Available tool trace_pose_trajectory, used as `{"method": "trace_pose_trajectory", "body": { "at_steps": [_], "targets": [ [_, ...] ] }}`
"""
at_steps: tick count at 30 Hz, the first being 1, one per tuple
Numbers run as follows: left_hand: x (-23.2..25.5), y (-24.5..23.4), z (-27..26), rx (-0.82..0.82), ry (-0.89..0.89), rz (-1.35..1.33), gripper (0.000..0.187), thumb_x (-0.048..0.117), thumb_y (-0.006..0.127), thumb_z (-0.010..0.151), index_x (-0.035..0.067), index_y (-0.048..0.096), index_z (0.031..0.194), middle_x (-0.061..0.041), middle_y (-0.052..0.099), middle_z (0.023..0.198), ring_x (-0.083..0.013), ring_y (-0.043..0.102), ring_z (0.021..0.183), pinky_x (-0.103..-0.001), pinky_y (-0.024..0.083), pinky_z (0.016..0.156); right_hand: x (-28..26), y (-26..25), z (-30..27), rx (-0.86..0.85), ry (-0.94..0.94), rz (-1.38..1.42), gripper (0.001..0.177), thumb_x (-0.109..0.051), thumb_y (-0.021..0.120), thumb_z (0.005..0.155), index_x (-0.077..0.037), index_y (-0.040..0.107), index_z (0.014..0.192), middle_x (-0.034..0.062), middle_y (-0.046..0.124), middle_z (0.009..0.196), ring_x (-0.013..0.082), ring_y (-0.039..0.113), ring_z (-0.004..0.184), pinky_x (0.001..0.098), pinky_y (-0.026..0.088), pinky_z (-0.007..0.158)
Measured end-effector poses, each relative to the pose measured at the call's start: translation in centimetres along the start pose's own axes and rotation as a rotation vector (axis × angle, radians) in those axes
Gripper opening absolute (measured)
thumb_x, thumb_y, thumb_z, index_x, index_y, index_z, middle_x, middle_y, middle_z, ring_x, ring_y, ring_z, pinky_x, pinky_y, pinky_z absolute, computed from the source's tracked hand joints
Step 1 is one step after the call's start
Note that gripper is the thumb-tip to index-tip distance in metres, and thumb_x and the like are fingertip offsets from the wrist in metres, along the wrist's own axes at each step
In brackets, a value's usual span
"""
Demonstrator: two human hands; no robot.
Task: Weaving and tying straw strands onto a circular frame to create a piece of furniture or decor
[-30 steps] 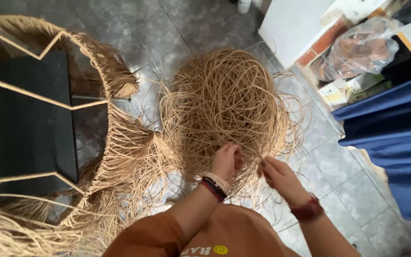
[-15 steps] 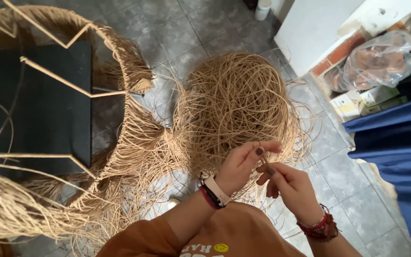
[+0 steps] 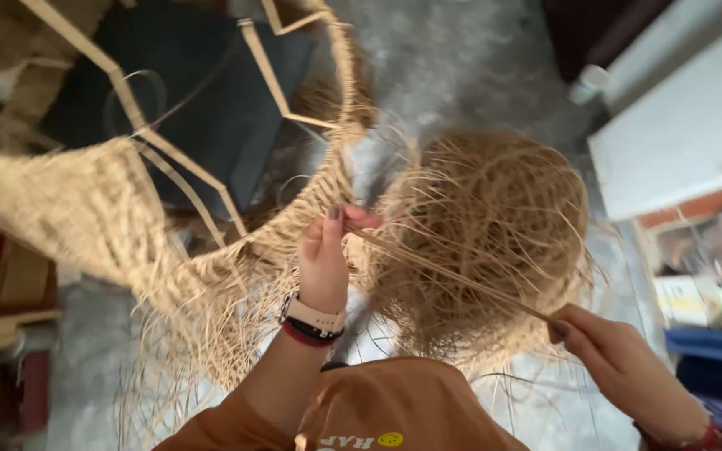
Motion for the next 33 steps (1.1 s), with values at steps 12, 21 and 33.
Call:
{"method": "trace_pose_trajectory", "body": {
  "at_steps": [12, 21, 33],
  "targets": [
    [5.7, -3.1, -10.7, -0.644, 0.450, 0.916, 0.077, 0.033, 0.067, 0.095, 0.007, 0.029, 0.156, -0.015, 0.072, 0.113, -0.0361, 0.072, 0.087, -0.048, 0.056, 0.069, -19.6, 9.2, 3.1, -0.185, -0.586, -0.580, 0.024, -0.038, 0.052, 0.095, -0.019, 0.067, 0.091, 0.0028, 0.079, 0.090, 0.0307, 0.074, 0.077, 0.0461, 0.055, 0.072],
    [7.1, -25.8, -10.0, 0.062, 0.274, 1.835, 0.014, 0.028, 0.063, 0.100, 0.035, 0.072, 0.108, 0.012, 0.061, 0.054, -0.0066, 0.049, 0.034, -0.029, 0.039, 0.026, -23.8, 8.0, 2.7, -0.111, -0.155, -1.026, 0.025, -0.056, 0.038, 0.097, -0.055, 0.051, 0.118, -0.0210, 0.077, 0.068, -0.0007, 0.078, 0.057, 0.0169, 0.063, 0.064],
    [7.2, -36.9, -12.5, -0.147, 0.121, 1.565, 0.028, -0.001, 0.049, 0.094, 0.017, 0.058, 0.114, 0.007, 0.060, 0.059, -0.0154, 0.057, 0.043, -0.037, 0.043, 0.034, -27.8, 14.7, 7.1, -0.181, -0.547, -0.932, 0.022, -0.045, 0.045, 0.098, -0.040, 0.061, 0.113, -0.0210, 0.070, 0.062, -0.0054, 0.064, 0.046, 0.0121, 0.058, 0.047]
  ]
}}
Point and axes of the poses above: each hand's wrist, its own z-axis towards the middle knuckle, its own y-axis out of the palm, x = y × z, the point moved 6 cm from there along z, towards the middle knuckle
